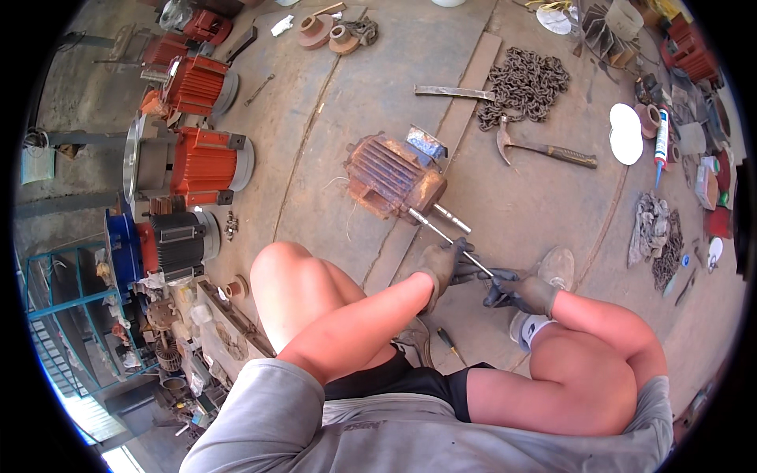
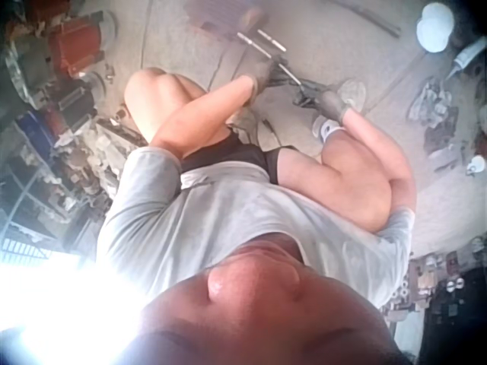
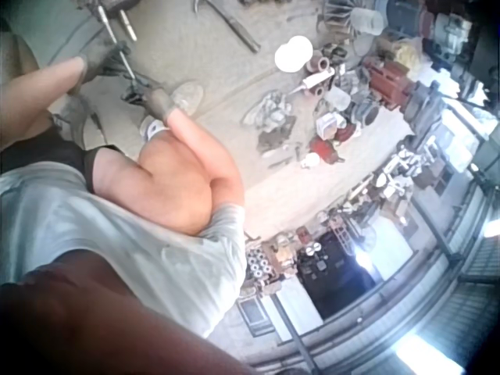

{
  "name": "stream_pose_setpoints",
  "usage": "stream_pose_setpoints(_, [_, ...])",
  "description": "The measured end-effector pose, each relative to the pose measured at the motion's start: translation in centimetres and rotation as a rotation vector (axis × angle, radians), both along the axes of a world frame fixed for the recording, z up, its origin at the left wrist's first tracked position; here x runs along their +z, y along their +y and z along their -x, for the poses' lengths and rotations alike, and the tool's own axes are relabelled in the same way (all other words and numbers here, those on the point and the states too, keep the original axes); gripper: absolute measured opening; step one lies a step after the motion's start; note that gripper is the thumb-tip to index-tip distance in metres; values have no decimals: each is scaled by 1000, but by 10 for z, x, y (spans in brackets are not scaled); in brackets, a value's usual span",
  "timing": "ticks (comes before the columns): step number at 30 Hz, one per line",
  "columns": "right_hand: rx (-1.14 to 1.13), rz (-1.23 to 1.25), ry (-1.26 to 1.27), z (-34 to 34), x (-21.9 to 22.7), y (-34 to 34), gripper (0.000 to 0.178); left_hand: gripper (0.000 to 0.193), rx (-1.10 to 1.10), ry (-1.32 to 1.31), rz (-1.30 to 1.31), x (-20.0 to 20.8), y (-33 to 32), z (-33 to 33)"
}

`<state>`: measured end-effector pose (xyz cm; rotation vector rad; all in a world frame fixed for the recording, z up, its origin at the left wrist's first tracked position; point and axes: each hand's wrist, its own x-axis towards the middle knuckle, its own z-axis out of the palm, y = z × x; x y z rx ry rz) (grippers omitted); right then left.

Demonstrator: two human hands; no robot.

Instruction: The person puts on gloves and uses a T-handle wrench to loosen and remove bolts from a motor. They then separate the motor housing from the rotor assembly and place the parts on the floor.

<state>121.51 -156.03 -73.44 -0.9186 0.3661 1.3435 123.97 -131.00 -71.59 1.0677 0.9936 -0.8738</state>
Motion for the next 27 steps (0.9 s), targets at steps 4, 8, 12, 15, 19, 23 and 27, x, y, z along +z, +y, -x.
stream_pose_setpoints(4, [-38,-36,116,0,-6,5,39,33,-11,-23,-32,-5,5,-2])
stream_pose_setpoints(8, [-111,-134,371,-2,2,15,39,34,6,-35,-71,0,13,5])
stream_pose_setpoints(12, [140,116,-226,7,-12,7,39,35,-40,-64,-24,-8,1,0])
stream_pose_setpoints(15, [195,191,-326,3,-1,15,38,34,-21,-65,-33,-6,4,-2])
stream_pose_setpoints(19, [138,163,-342,6,-12,22,37,34,-5,-62,-80,-2,7,0])
stream_pose_setpoints(23, [169,275,-407,6,11,13,42,34,15,-54,-11,-6,-9,-5])
stream_pose_setpoints(27, [752,392,-1745,-16,-30,14,55,35,79,7,-89,-11,9,-1])
